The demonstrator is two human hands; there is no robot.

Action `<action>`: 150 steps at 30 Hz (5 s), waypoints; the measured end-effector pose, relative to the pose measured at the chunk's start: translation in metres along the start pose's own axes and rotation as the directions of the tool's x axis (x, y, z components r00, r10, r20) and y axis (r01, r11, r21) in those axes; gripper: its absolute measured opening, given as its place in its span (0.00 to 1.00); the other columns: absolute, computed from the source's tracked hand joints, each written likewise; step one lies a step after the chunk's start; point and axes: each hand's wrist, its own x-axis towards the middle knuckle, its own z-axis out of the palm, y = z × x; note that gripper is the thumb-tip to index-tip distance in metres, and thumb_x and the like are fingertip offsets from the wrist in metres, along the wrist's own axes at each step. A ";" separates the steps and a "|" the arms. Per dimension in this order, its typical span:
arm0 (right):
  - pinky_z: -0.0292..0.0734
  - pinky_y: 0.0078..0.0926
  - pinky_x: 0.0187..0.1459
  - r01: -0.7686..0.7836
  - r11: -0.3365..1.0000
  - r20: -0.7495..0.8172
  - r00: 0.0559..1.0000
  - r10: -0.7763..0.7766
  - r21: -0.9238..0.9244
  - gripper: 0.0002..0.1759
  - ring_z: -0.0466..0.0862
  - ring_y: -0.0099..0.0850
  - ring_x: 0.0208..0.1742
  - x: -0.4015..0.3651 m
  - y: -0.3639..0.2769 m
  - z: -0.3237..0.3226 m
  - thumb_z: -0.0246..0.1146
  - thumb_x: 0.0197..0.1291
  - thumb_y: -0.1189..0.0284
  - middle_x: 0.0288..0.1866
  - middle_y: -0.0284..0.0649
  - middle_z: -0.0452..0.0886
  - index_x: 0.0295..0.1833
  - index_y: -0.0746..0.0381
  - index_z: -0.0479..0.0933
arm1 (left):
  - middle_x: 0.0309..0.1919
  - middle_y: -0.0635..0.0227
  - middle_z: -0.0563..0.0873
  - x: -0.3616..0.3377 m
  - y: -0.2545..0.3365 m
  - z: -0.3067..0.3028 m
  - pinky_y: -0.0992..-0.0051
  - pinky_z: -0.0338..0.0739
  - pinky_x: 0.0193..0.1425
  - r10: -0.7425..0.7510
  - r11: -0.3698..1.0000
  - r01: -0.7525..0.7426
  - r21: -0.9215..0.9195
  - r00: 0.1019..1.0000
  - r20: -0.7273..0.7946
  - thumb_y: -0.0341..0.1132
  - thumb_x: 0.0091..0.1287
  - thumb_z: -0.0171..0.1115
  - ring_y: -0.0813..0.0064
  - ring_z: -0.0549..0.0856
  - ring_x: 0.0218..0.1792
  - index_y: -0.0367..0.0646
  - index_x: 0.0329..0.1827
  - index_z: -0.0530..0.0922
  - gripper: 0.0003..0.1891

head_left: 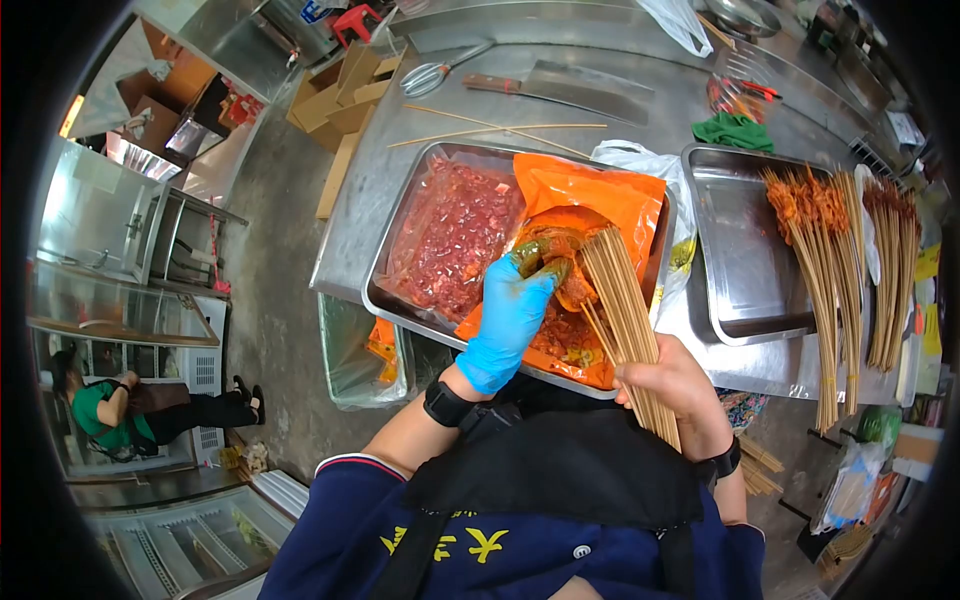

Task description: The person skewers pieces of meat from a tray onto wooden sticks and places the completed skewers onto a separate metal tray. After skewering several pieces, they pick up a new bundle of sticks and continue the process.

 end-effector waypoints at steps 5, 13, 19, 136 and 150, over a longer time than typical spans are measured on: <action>0.74 0.19 0.24 0.031 0.999 -0.011 0.999 -0.031 0.023 0.09 0.77 0.24 0.21 -0.003 -0.001 0.003 0.58 0.48 0.80 0.24 0.38 0.76 0.37 0.70 0.71 | 0.42 0.66 0.80 -0.005 -0.008 0.009 0.80 0.73 0.47 -0.046 0.999 0.046 0.017 0.999 -0.001 0.24 0.60 0.52 0.81 0.77 0.41 0.31 0.47 0.75 0.13; 0.73 0.20 0.24 0.012 0.999 -0.045 0.999 -0.010 0.035 0.11 0.77 0.24 0.21 0.000 0.001 0.000 0.57 0.47 0.81 0.24 0.39 0.76 0.39 0.70 0.72 | 0.43 0.68 0.80 -0.011 -0.011 0.013 0.80 0.73 0.48 -0.118 0.990 0.112 0.086 0.990 0.073 0.25 0.60 0.50 0.81 0.78 0.43 0.33 0.51 0.73 0.15; 0.73 0.19 0.25 0.051 0.996 -0.053 0.997 -0.047 0.078 0.12 0.77 0.24 0.21 0.001 0.003 -0.001 0.58 0.47 0.81 0.25 0.39 0.76 0.40 0.70 0.71 | 0.45 0.66 0.78 -0.011 -0.020 0.008 0.79 0.72 0.49 -0.054 0.998 0.052 0.038 0.997 0.063 0.23 0.59 0.49 0.81 0.76 0.45 0.33 0.52 0.72 0.16; 0.79 0.21 0.36 -0.004 0.999 -0.025 1.000 0.005 0.040 0.14 0.82 0.28 0.34 0.006 0.001 0.006 0.58 0.51 0.78 0.34 0.44 0.79 0.45 0.71 0.71 | 0.41 0.69 0.81 -0.010 -0.016 -0.011 0.78 0.75 0.41 -0.391 0.874 0.419 -0.245 0.907 0.156 0.33 0.63 0.52 0.79 0.80 0.39 0.37 0.53 0.72 0.16; 0.73 0.19 0.24 -0.027 0.999 -0.065 0.998 0.029 0.024 0.07 0.78 0.24 0.24 0.008 -0.001 0.008 0.58 0.50 0.82 0.26 0.40 0.76 0.36 0.67 0.69 | 0.35 0.69 0.80 0.002 0.007 -0.075 0.82 0.73 0.36 -0.008 0.974 0.036 0.222 0.992 -0.124 0.32 0.60 0.55 0.81 0.78 0.33 0.36 0.45 0.75 0.12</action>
